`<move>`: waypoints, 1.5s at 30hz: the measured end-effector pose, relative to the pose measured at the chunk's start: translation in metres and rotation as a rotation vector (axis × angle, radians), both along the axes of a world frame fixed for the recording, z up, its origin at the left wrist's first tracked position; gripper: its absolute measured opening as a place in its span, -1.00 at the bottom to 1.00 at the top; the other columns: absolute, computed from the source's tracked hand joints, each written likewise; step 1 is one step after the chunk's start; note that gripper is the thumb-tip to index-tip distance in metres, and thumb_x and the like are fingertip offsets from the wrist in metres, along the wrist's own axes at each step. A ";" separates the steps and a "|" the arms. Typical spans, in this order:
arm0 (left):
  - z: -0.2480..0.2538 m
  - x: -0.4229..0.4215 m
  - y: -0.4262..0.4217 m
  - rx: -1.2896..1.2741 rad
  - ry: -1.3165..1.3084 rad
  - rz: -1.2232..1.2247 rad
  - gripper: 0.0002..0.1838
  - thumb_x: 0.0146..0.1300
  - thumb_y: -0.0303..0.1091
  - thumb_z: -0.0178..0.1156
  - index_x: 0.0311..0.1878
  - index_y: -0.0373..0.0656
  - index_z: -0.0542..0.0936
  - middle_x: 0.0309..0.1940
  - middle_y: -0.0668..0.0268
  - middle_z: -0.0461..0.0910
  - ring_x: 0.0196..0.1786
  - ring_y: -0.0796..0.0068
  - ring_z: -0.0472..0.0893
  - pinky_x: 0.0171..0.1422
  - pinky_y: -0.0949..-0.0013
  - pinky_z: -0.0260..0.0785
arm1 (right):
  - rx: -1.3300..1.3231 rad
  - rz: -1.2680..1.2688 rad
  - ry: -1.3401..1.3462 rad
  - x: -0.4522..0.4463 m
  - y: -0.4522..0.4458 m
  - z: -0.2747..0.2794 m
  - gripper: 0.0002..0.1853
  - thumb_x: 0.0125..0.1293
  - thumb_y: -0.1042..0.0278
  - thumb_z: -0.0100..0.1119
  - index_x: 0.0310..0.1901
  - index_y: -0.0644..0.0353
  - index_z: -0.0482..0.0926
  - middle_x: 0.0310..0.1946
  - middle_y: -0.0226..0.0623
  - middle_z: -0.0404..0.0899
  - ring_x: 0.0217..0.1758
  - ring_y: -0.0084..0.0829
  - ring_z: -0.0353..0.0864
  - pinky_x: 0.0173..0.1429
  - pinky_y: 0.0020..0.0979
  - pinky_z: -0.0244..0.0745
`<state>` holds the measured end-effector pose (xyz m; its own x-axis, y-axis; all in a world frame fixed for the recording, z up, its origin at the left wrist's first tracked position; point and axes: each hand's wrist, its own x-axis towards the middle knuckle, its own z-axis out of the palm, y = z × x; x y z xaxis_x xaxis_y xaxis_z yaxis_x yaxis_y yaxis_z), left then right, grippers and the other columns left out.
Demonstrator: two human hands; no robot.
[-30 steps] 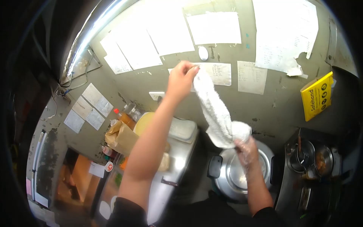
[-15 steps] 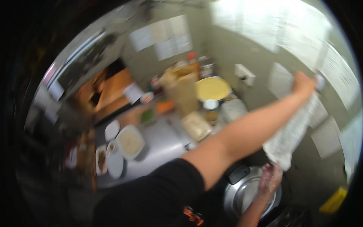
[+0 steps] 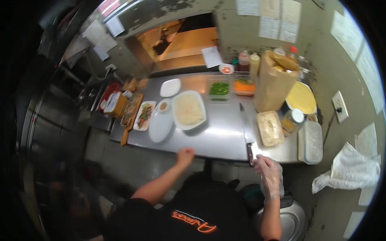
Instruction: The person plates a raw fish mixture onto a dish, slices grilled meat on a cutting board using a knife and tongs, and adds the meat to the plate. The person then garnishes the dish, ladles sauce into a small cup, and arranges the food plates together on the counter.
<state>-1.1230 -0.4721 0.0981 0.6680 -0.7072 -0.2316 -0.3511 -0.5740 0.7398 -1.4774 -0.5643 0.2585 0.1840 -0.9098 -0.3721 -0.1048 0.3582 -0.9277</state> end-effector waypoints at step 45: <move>-0.202 0.151 0.325 0.541 0.511 0.576 -0.29 0.13 -0.03 0.33 0.27 -0.18 0.37 0.12 0.03 0.53 0.10 0.00 0.57 0.17 0.16 0.42 | -0.751 0.629 0.617 0.377 -0.048 -0.018 -0.54 0.17 0.34 0.32 0.13 0.21 0.54 -0.44 -0.22 0.58 -0.36 -0.39 0.55 -0.19 -0.30 0.49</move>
<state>-0.9722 -0.1472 -0.1038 0.6078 -0.0096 -0.7940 0.3879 -0.8689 0.3075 -1.1001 -0.6122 0.2408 0.6582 -0.7518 0.0387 -0.5779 -0.5376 -0.6140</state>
